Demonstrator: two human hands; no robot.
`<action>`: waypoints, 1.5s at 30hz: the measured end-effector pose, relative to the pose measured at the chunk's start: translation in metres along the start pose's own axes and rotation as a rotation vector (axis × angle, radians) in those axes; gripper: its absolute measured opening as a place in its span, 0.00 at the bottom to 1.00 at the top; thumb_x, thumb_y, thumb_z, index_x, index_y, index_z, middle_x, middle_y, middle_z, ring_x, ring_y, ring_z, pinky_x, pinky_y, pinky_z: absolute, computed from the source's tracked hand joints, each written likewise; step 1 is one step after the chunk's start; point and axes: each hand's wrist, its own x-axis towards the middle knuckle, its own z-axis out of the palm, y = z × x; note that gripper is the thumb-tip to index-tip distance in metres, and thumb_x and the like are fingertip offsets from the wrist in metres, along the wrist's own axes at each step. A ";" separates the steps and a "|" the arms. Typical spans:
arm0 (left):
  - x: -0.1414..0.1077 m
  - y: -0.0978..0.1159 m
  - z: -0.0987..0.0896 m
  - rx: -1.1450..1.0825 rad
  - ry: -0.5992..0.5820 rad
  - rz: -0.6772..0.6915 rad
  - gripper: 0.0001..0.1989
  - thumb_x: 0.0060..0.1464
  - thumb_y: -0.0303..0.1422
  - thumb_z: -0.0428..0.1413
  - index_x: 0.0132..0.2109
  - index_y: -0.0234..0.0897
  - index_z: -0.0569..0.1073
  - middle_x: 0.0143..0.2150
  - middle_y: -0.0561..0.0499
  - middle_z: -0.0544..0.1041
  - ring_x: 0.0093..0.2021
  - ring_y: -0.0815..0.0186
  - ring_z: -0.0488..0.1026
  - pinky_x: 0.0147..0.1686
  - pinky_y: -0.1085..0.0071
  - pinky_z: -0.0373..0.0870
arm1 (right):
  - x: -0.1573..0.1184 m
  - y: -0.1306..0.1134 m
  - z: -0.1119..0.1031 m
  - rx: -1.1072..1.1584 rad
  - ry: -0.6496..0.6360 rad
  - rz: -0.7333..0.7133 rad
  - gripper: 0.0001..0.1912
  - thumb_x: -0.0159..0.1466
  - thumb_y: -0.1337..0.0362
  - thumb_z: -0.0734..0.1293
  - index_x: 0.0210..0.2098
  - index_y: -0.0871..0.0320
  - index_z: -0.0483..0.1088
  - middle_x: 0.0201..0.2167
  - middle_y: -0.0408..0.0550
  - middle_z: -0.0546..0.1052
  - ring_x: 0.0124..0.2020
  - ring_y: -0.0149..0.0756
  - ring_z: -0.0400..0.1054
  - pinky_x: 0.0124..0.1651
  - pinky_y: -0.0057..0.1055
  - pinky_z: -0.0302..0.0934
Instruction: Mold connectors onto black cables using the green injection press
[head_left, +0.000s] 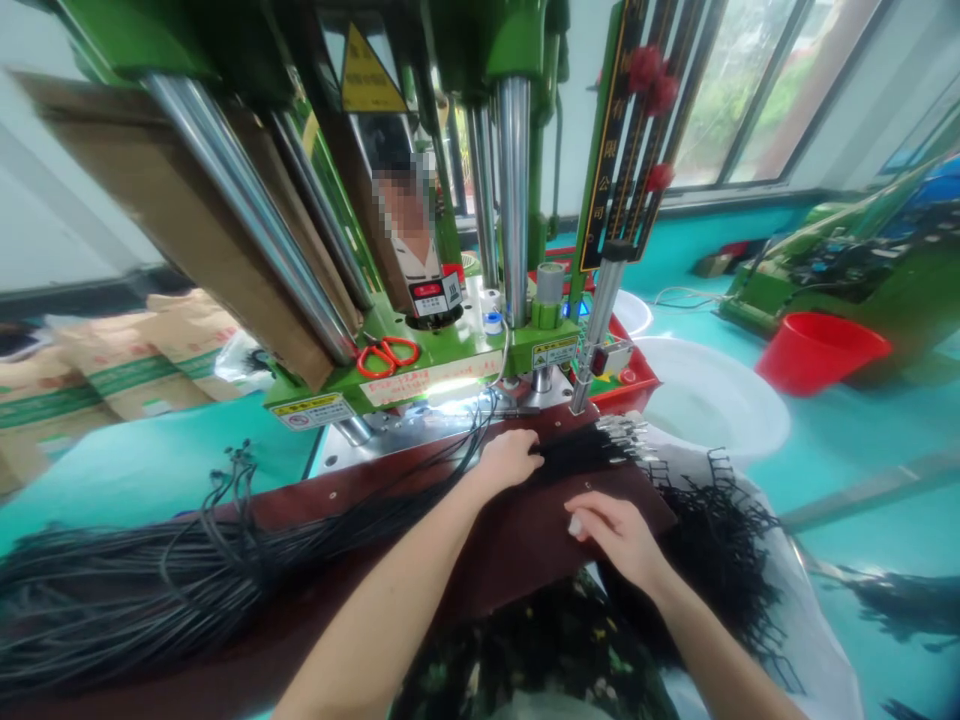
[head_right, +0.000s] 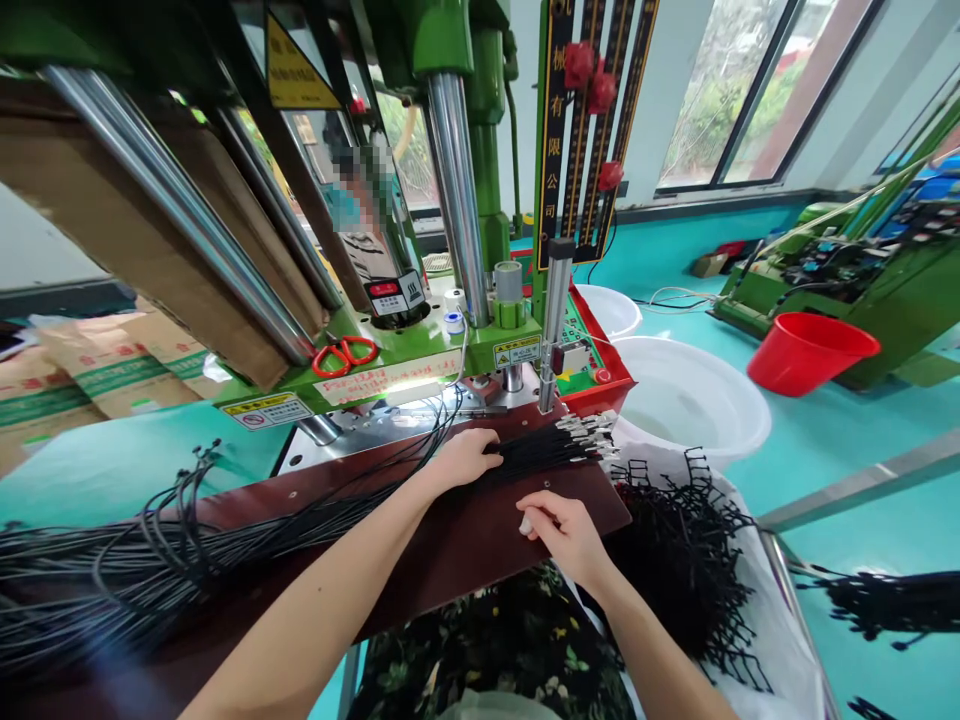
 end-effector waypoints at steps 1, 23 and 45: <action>0.000 -0.002 0.000 -0.020 0.009 0.007 0.11 0.50 0.36 0.49 0.39 0.39 0.70 0.40 0.48 0.73 0.42 0.60 0.70 0.40 0.68 0.63 | 0.000 0.000 0.000 0.002 0.001 0.000 0.10 0.61 0.61 0.59 0.32 0.59 0.70 0.22 0.44 0.72 0.23 0.32 0.67 0.30 0.29 0.63; -0.104 -0.009 0.000 -1.107 -0.369 -0.039 0.12 0.48 0.40 0.53 0.30 0.34 0.67 0.17 0.58 0.61 0.16 0.77 0.55 0.16 0.79 0.51 | 0.059 -0.067 0.008 0.740 -0.191 0.038 0.08 0.62 0.64 0.61 0.36 0.57 0.71 0.30 0.46 0.75 0.35 0.36 0.69 0.42 0.35 0.60; -0.096 0.042 0.052 -1.417 0.027 -0.077 0.21 0.54 0.47 0.45 0.36 0.31 0.66 0.15 0.58 0.63 0.10 0.79 0.52 0.12 0.79 0.45 | 0.068 -0.077 0.003 -0.009 -0.547 0.035 0.17 0.64 0.55 0.56 0.47 0.52 0.69 0.50 0.47 0.70 0.50 0.43 0.64 0.52 0.43 0.56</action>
